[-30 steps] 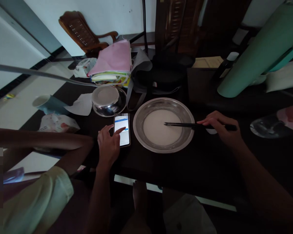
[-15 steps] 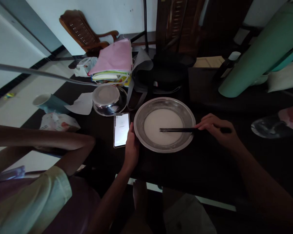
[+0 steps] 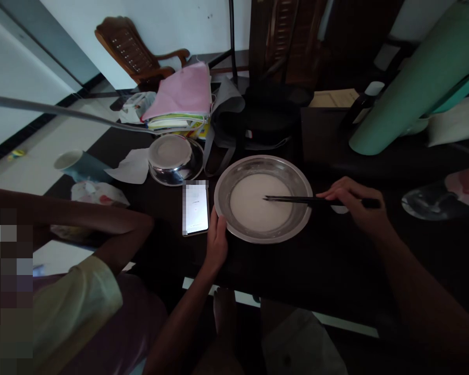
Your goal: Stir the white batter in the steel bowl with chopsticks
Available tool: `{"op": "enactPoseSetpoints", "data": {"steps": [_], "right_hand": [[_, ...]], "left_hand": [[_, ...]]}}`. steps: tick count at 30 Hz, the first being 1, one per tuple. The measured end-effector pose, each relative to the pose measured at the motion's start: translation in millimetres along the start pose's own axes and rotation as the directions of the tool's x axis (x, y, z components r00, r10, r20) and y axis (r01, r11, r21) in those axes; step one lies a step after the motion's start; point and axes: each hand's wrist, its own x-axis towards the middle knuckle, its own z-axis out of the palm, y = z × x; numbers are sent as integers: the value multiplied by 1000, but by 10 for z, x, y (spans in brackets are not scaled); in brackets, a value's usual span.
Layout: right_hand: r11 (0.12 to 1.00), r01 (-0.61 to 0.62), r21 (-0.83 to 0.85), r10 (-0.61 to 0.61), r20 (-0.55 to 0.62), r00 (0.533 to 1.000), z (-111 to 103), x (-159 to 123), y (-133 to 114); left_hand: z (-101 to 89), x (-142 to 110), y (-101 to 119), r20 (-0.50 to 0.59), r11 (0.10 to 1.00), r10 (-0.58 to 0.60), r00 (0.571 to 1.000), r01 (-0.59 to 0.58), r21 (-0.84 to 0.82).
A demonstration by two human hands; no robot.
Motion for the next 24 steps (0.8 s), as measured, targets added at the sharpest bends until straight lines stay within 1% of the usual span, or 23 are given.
{"op": "enactPoseSetpoints", "data": {"steps": [1, 2, 4, 6, 8, 10, 11, 13, 15, 16, 18, 20, 21, 24], "right_hand": [[999, -20, 25, 21, -21, 1000, -8, -3, 6], [998, -29, 48, 30, -13, 999, -11, -5, 10], [998, -6, 55, 3, 56, 998, -5, -6, 10], [999, 39, 15, -41, 105, 994, 9, 0, 3], [999, 43, -14, -42, 69, 997, 10, 8, -1], [1000, 10, 15, -10, 3, 1000, 1, 10, 4], [999, -3, 42, 3, -7, 1000, -2, 8, 7], [997, 1, 74, -4, 40, 999, -2, 1, 11], [998, 28, 53, -34, 107, 994, 6, -4, 8], [999, 40, 33, -43, 118, 992, 8, -6, 5], [999, 31, 11, -32, 77, 997, 3, -7, -1], [1000, 1, 32, -1, 18, 1000, -8, -7, -5], [999, -8, 50, 8, 10, 1000, -12, -7, -8], [998, 8, 67, -12, 71, 997, -4, -6, -21]], "left_hand": [[1, -2, 14, 0, 1000, -4, 1000, 4, 3], [2, -4, 27, -2, 1000, -8, 1000, 8, 6], [5, -16, 53, -9, 1000, -8, 1000, 8, 10], [11, -37, 75, -21, 1000, 12, 1000, -12, 20], [16, -67, 91, -46, 998, 37, 998, -34, 46], [13, -99, 103, -69, 996, 49, 996, -43, 79], [8, -114, 106, -74, 995, 51, 996, -44, 95], [-10, -135, 108, -75, 991, 57, 996, -47, 125], [-33, -146, 101, -74, 987, 62, 995, -50, 155], [-44, -149, 95, -78, 984, 65, 995, -50, 173], [-61, -154, 77, -84, 976, 76, 994, -57, 212], [-67, -160, 59, -92, 959, 100, 991, -71, 276], [-66, -164, 52, -93, 942, 117, 989, -81, 325], [-55, -178, 52, -88, 859, 168, 982, -101, 502]]}}
